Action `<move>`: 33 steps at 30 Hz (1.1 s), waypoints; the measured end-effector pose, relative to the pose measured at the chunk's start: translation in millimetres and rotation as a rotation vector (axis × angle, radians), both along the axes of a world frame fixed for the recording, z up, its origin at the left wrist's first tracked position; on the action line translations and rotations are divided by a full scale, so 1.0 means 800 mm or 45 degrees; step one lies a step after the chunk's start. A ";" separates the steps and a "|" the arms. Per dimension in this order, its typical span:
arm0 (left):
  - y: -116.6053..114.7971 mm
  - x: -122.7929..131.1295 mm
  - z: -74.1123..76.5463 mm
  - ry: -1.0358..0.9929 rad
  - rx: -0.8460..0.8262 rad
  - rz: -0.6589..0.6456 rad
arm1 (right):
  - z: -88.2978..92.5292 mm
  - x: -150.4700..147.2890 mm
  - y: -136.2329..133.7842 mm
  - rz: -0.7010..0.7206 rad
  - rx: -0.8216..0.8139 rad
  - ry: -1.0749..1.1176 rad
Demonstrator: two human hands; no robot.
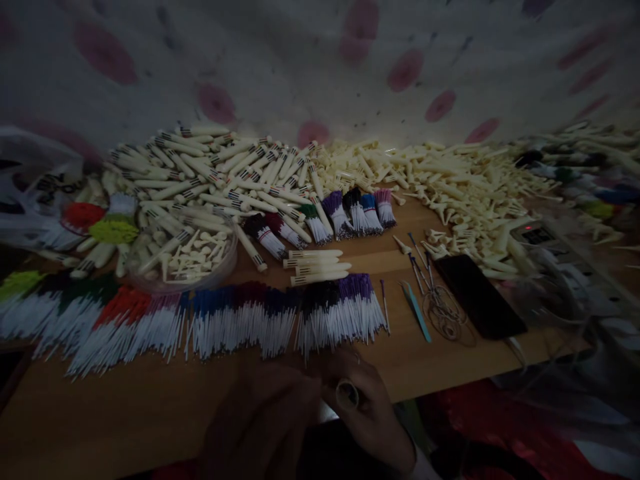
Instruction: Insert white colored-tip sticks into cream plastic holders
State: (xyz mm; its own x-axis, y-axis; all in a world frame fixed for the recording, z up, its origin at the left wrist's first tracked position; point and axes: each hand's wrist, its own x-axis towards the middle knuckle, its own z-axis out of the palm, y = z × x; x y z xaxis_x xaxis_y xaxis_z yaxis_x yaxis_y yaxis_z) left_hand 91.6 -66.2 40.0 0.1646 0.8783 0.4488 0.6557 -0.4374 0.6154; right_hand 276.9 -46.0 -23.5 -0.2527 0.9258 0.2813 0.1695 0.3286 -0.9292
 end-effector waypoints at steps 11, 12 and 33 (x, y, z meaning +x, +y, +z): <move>0.059 -0.087 -0.036 0.093 -0.226 0.768 | -0.010 0.002 -0.007 -0.056 -0.020 -0.050; 0.061 -0.093 -0.042 0.125 -0.296 0.775 | -0.010 0.003 -0.007 -0.056 -0.023 -0.063; 0.079 -0.083 -0.049 0.376 -0.597 0.827 | 0.000 0.006 0.004 -0.001 -0.209 0.128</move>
State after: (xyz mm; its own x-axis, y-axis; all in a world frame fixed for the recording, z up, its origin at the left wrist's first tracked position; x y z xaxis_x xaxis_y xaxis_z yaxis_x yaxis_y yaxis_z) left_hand 25.5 -3.1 1.1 -0.3826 0.9233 0.0331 0.8505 0.3379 0.4031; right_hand 281.7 -43.0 -23.1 -0.2305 0.9614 0.1502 0.0732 0.1710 -0.9825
